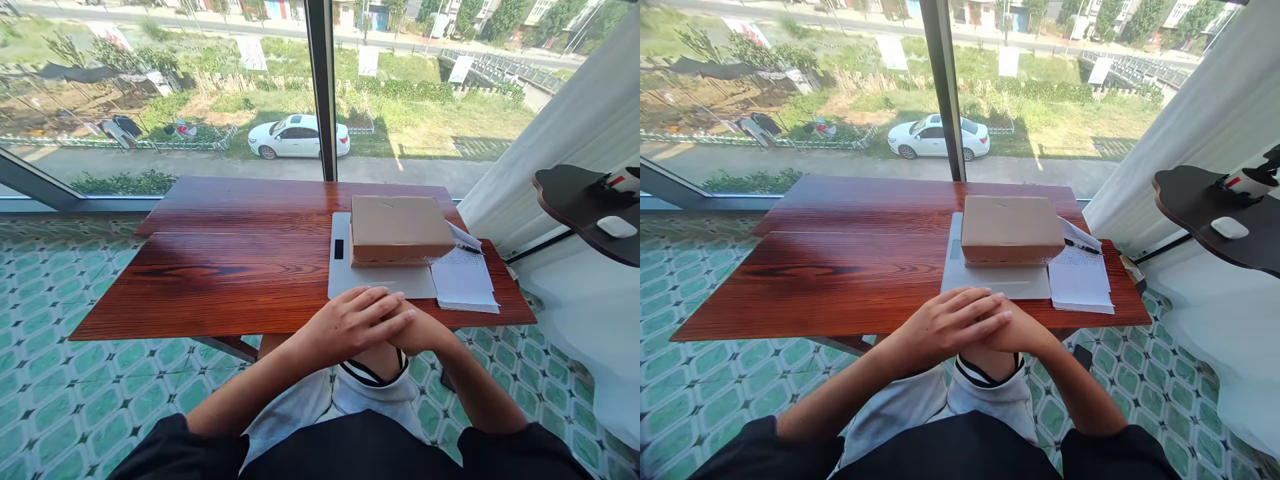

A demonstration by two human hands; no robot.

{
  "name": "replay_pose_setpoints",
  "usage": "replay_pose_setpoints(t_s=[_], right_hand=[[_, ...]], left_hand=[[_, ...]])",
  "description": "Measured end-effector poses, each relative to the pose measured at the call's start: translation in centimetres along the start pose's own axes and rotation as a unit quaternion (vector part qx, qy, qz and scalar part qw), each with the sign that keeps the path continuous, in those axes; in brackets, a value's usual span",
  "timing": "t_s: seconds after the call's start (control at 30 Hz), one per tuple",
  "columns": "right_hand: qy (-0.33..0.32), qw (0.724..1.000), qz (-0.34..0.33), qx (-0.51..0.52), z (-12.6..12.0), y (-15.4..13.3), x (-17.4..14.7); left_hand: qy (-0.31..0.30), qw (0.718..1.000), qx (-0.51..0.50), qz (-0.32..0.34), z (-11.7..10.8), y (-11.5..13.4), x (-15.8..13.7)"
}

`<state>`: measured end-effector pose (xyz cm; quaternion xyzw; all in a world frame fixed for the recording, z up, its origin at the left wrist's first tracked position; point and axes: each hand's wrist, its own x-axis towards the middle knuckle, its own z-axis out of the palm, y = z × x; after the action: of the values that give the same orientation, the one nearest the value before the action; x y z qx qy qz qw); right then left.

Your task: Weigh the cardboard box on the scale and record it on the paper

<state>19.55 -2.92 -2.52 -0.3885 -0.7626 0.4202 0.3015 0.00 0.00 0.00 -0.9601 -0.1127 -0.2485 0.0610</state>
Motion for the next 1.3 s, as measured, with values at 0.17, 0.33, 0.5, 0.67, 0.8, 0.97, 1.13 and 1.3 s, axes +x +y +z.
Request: replay_pose_setpoints(t_s=[0.17, 0.33, 0.5, 0.67, 0.8, 0.97, 1.13, 1.3], right_hand=[[0.028, 0.995, 0.097, 0.021, -3.4, -1.8, 0.3], [0.383, 0.917, 0.073, -0.08, -5.8, -0.2, -1.8], [0.523, 0.803, 0.019, -0.284, -7.7, 2.6, -1.6], [0.511, 0.828, 0.122, -0.198, -7.8, 5.7, -1.2], [0.475, 0.847, 0.176, -0.162, -7.4, 6.7, -1.1], [0.46, 0.854, 0.182, -0.162, -7.6, 6.3, -0.9], [0.454, 0.847, 0.205, -0.185, -8.1, 6.3, -0.8], [0.457, 0.829, 0.224, -0.234, -8.4, 6.5, -0.6]], left_hand=[[0.051, 0.979, -0.112, -0.164, 0.7, -1.2, -0.8], [0.125, 0.928, -0.152, -0.316, 0.8, -2.1, -0.8], [0.154, 0.848, -0.23, -0.453, 1.5, -4.4, 0.3], [0.112, 0.792, -0.314, -0.511, 3.2, -6.2, 1.3], [0.076, 0.784, -0.323, -0.525, 3.9, -6.2, 1.8], [0.069, 0.79, -0.3, -0.531, 4.1, -5.9, 2.3], [0.041, 0.791, -0.257, -0.554, 4.1, -6.2, 2.8], [0.011, 0.793, -0.23, -0.564, 4.2, -6.2, 3.2]])
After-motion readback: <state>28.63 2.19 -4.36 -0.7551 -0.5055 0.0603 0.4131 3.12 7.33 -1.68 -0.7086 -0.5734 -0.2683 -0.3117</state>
